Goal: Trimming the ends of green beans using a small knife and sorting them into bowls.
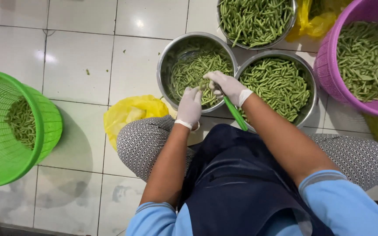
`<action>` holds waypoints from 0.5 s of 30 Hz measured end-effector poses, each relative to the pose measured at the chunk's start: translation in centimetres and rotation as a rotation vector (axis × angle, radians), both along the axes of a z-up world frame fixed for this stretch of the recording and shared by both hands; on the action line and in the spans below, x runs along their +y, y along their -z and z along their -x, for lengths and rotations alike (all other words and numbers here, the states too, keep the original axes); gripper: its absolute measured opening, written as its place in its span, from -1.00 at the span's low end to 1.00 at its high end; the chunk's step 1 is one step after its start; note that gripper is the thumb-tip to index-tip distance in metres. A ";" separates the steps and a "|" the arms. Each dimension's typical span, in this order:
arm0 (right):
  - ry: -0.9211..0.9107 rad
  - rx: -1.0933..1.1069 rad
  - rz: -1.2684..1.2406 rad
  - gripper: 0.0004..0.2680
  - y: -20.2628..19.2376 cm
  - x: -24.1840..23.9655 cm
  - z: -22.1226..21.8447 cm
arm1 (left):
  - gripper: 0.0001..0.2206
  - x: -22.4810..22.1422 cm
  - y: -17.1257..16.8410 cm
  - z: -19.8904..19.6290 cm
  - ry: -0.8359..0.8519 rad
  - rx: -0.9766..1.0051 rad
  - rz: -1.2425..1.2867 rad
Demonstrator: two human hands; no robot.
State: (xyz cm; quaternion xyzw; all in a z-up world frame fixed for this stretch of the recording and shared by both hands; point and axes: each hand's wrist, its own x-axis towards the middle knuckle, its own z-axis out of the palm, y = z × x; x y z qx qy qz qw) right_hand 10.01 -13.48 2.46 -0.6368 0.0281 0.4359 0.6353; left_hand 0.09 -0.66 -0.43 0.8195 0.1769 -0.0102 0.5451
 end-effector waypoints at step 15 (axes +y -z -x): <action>0.009 -0.072 -0.104 -0.56 -2.8 -2.5 4.1 | -0.66 -0.9 1.4 -1.8 -0.272 0.230 0.618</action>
